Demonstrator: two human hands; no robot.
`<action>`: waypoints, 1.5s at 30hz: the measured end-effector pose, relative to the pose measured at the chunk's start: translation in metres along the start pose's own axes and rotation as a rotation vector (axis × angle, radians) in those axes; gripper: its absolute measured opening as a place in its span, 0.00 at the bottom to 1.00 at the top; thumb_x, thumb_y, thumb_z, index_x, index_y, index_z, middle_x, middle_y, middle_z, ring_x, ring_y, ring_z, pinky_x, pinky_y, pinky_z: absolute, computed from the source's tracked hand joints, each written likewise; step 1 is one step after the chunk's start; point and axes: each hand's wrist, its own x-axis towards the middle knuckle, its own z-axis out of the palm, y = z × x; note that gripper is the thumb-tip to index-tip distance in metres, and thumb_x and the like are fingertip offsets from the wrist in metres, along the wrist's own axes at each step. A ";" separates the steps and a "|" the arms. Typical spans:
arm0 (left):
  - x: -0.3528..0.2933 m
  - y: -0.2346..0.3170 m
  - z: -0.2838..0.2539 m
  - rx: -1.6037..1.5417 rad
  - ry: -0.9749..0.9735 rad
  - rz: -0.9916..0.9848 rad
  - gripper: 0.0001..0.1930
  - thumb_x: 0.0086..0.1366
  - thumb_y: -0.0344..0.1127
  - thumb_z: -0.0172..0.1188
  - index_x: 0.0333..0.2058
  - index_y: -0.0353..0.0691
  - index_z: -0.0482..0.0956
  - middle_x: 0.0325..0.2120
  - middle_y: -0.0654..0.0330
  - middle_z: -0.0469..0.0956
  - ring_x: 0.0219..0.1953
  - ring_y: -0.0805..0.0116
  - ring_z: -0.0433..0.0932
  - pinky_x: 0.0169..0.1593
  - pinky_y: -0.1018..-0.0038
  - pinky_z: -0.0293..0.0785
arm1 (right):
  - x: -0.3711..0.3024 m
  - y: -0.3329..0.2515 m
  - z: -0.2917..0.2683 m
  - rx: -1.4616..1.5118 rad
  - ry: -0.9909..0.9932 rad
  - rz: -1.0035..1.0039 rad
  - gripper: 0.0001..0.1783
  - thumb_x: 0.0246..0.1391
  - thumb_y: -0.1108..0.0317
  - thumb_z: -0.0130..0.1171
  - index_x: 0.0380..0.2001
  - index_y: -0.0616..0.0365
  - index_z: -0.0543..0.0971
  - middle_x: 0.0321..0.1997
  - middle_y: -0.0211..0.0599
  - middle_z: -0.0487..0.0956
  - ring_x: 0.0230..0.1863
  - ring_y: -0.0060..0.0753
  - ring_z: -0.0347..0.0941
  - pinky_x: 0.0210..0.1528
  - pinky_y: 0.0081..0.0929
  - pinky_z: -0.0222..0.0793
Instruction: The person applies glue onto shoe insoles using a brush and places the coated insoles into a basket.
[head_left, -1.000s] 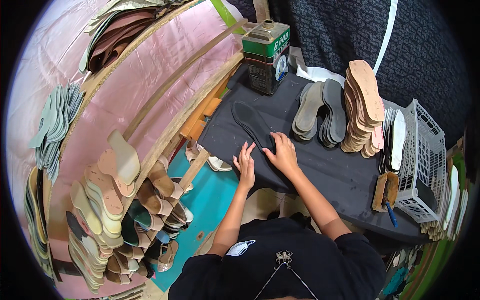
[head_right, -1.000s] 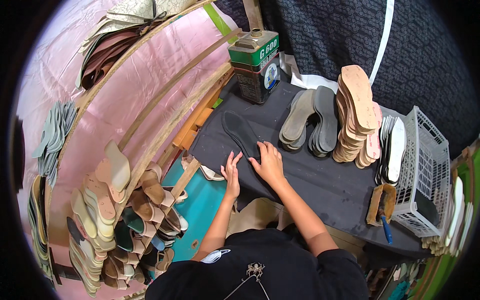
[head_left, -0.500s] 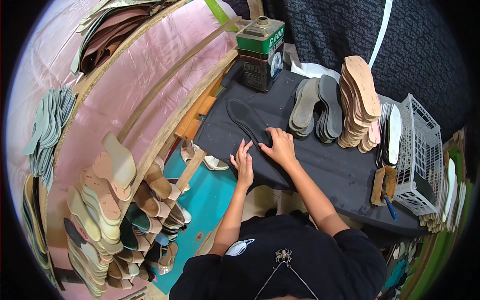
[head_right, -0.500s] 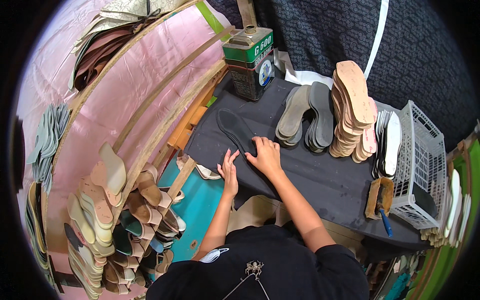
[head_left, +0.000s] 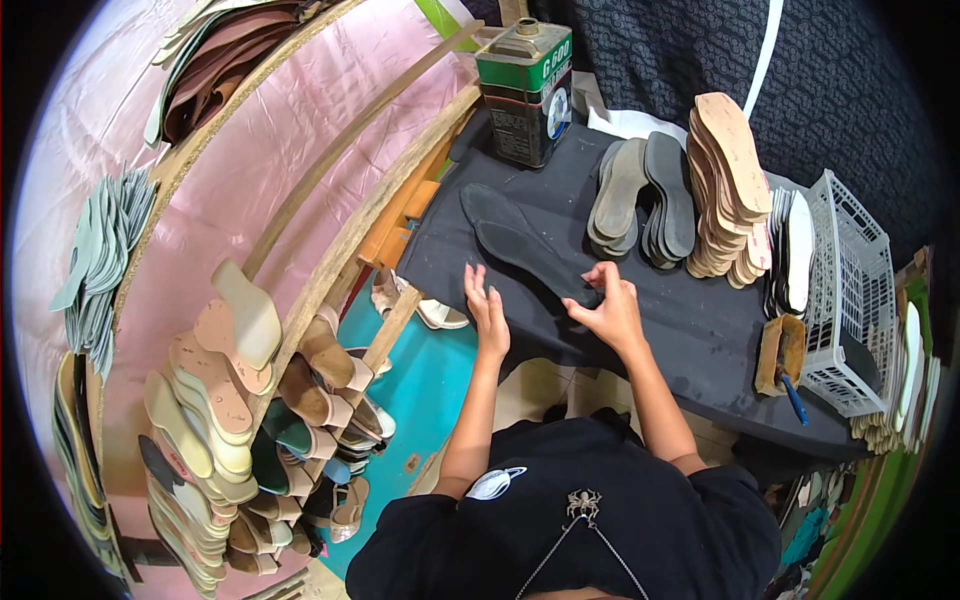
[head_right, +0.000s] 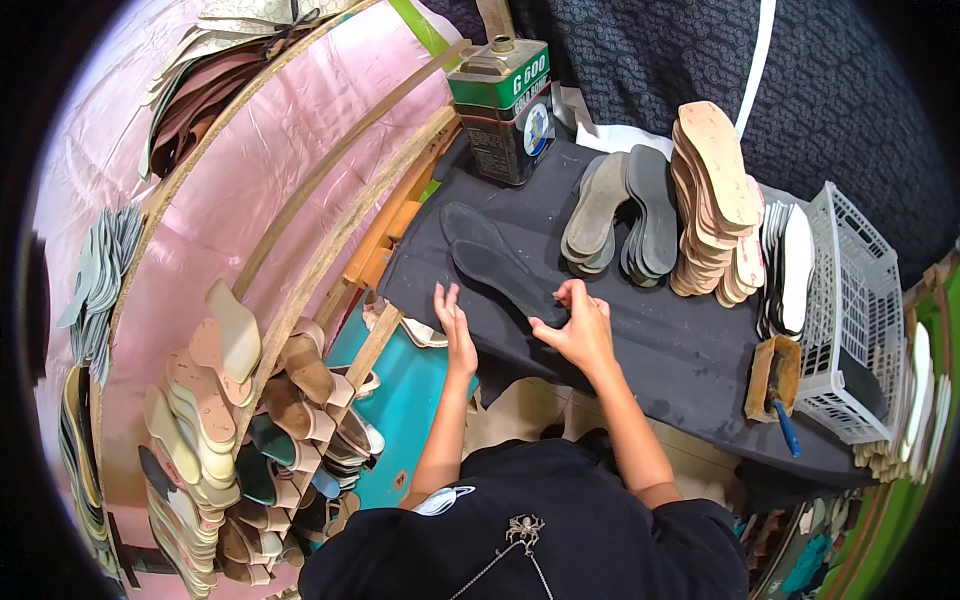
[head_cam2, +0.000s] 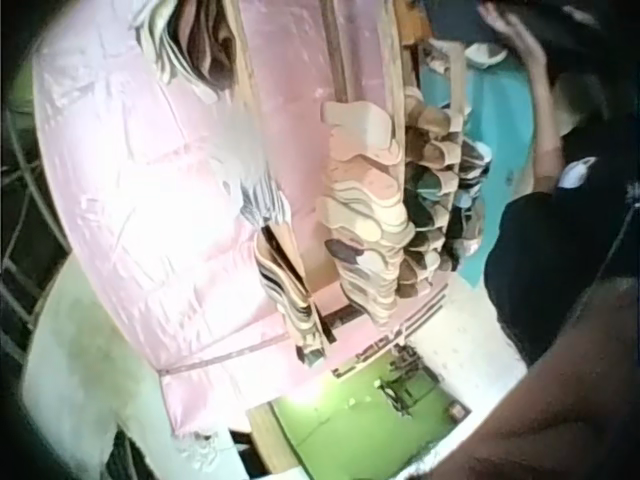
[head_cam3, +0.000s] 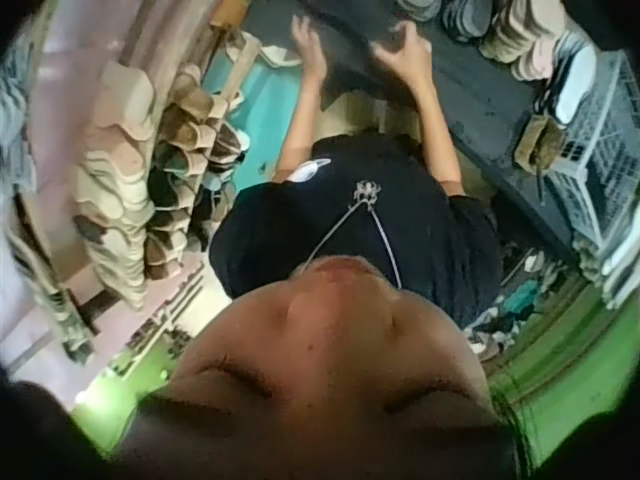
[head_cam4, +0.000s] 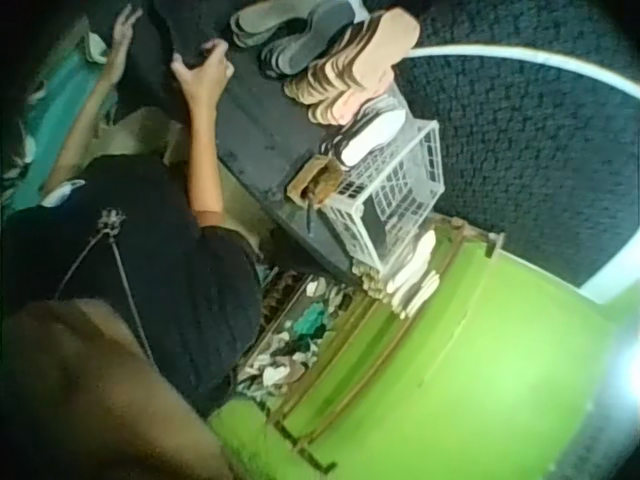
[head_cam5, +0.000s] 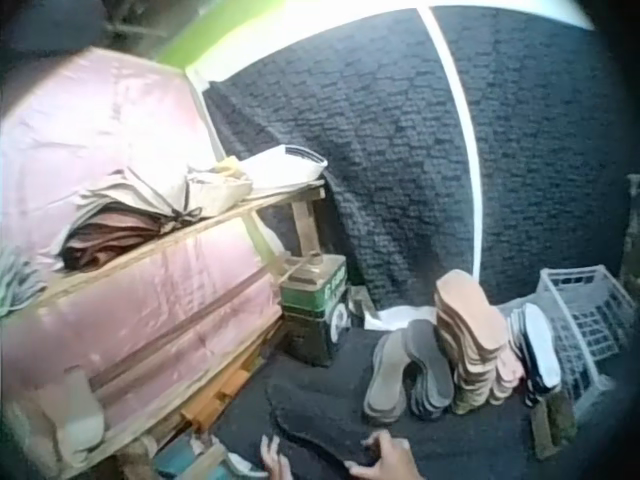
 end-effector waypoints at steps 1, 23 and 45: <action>0.005 0.003 -0.002 0.031 0.014 0.000 0.29 0.65 0.44 0.36 0.58 0.34 0.39 0.57 0.41 0.47 0.60 0.56 0.49 0.59 0.67 0.45 | -0.006 0.003 -0.005 0.023 -0.018 0.015 0.29 0.27 0.57 0.67 0.34 0.56 0.65 0.30 0.36 0.74 0.36 0.35 0.69 0.45 0.30 0.55; 0.042 0.043 -0.015 -0.141 -0.182 -0.498 0.41 0.56 0.70 0.27 0.60 0.49 0.38 0.51 0.44 0.60 0.40 0.59 0.69 0.43 0.70 0.66 | -0.082 0.017 -0.081 -0.107 -0.102 -0.247 0.24 0.27 0.65 0.67 0.28 0.56 0.65 0.41 0.38 0.74 0.42 0.40 0.67 0.50 0.33 0.56; -0.029 0.064 0.132 -0.493 -0.621 -0.858 0.25 0.62 0.53 0.41 0.52 0.43 0.59 0.48 0.51 0.66 0.42 0.66 0.68 0.45 0.74 0.64 | -0.172 0.064 -0.211 -0.565 0.003 -0.133 0.13 0.37 0.72 0.60 0.28 0.56 0.68 0.48 0.38 0.70 0.52 0.44 0.64 0.48 0.33 0.65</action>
